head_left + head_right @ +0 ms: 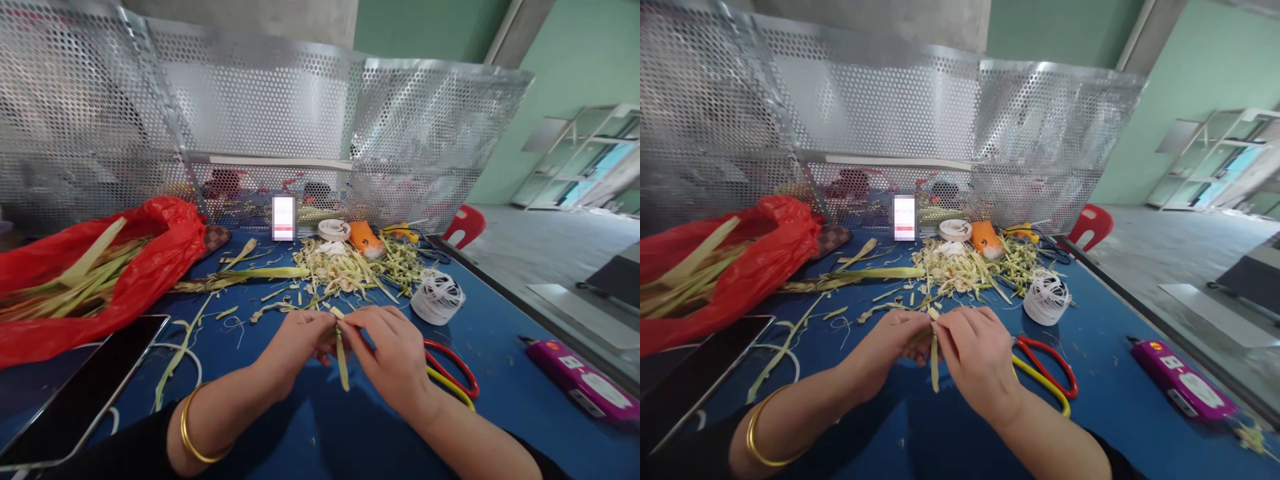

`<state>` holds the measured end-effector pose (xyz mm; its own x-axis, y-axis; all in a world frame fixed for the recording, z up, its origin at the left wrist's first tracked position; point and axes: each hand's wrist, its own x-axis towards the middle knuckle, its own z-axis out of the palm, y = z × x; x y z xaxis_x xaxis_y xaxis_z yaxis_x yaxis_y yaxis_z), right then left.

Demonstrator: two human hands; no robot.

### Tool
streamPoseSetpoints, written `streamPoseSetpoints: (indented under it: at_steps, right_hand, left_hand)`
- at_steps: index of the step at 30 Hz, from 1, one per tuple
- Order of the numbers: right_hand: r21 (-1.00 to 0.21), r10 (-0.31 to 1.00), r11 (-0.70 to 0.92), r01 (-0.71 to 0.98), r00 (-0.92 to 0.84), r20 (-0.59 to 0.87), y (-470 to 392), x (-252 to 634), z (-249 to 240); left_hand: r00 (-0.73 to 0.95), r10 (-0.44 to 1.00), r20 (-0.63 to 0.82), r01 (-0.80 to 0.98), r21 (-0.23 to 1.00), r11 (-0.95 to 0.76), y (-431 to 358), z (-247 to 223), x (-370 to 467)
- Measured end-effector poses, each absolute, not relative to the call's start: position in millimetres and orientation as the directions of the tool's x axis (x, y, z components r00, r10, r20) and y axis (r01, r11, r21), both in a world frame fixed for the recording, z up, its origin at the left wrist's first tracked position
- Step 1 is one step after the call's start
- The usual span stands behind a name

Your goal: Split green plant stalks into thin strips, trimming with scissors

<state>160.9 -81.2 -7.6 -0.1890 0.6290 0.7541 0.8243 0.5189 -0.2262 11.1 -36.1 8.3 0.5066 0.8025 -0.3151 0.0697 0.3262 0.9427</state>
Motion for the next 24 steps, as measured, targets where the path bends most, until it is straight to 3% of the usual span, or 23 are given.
streamPoseSetpoints:
  at_steps: [6,14,24]
  right_hand:
    - [-0.134,0.569,0.511,0.849,-0.217,0.793,-84,155,-6]
    - [-0.103,0.555,0.479,0.872,-0.21,0.805,-85,154,-7]
    - [0.096,0.485,0.467,0.879,-0.345,0.803,-86,153,-17]
  left_hand:
    - [0.505,0.803,-0.317,-0.072,0.911,0.405,-40,10,12]
    - [0.535,0.796,-0.283,-0.175,0.885,0.432,-41,11,12]
    - [0.47,0.85,-0.238,-0.232,0.896,0.378,-38,7,12]
